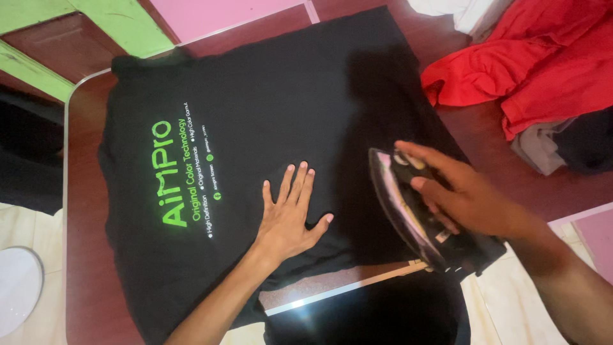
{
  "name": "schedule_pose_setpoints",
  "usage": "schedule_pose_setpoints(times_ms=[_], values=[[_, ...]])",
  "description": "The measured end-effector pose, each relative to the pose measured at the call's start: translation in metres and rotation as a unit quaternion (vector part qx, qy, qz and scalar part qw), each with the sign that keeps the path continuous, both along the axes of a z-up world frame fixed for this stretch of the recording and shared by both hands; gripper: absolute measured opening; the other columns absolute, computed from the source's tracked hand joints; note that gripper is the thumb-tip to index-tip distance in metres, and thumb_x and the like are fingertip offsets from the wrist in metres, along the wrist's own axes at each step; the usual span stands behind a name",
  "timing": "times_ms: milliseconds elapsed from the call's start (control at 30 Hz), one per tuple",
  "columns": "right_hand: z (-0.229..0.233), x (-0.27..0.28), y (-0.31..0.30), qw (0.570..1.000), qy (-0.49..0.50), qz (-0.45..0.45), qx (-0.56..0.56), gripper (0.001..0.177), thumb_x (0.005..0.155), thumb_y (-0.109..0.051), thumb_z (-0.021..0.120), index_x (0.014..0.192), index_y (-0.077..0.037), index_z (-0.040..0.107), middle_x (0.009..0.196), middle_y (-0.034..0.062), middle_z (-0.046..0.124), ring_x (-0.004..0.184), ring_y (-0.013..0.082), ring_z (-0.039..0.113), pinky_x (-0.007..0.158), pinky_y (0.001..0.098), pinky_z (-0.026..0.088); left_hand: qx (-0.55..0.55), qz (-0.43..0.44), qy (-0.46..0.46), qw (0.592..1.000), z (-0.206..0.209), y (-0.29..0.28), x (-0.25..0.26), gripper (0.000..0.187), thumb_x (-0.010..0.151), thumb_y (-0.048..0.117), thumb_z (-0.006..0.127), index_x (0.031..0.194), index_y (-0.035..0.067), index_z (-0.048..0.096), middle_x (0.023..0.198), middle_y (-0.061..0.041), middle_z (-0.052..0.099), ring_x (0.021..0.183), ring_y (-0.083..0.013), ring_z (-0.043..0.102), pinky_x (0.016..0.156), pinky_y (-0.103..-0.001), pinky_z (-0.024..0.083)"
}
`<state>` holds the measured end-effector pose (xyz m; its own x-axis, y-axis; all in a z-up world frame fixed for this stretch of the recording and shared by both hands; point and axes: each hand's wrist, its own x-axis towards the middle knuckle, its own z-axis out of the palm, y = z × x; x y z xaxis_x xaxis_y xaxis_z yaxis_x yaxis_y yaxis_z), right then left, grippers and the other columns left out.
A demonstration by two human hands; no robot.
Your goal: The person irons a black t-shirt on a table, then hangs it on a wall-mounted hanger. They then iron a red t-shirt with a bear graphic on the same table.
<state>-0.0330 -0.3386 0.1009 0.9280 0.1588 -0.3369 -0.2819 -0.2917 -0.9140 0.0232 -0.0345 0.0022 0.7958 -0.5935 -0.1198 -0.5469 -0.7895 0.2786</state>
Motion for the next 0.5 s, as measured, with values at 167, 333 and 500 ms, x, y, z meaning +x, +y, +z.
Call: schedule_pose_setpoints(times_ms=[167,333,500], values=[[0.008,0.015,0.025,0.999,-0.020,0.025,-0.032,0.064,0.097,-0.017,0.052,0.159,-0.022,0.042,0.064,0.0005,0.057,0.042,0.0070,0.047,0.039,0.0261,0.044,0.006,0.006,0.000,1.000,0.004,-0.002,-0.002,0.095,0.091,0.056,0.058,0.159,0.002,0.019,0.169,-0.016,0.011,0.156,-0.0349,0.005,0.115,-0.072,0.009],[0.009,0.035,0.021,0.997,-0.025,-0.014,-0.067,0.064,0.096,-0.017,0.052,0.158,-0.023,0.041,0.061,0.0028,0.051,0.042,0.0091,0.048,0.040,0.0284,0.044,-0.005,0.004,-0.002,1.000,0.007,0.002,-0.001,0.094,0.091,0.055,0.060,0.159,0.003,0.021,0.169,-0.015,0.013,0.156,-0.0336,0.007,0.117,-0.071,0.009],[0.007,0.030,-0.008,0.994,-0.035,-0.045,-0.090,0.059,0.099,-0.021,0.054,0.156,-0.021,0.038,0.060,0.0031,0.048,0.041,0.0110,0.045,0.039,0.0291,0.041,-0.012,0.000,-0.002,1.000,0.005,0.005,-0.001,0.094,0.091,0.055,0.059,0.159,0.003,0.021,0.169,-0.014,0.013,0.156,-0.0333,0.007,0.118,-0.070,0.009]])
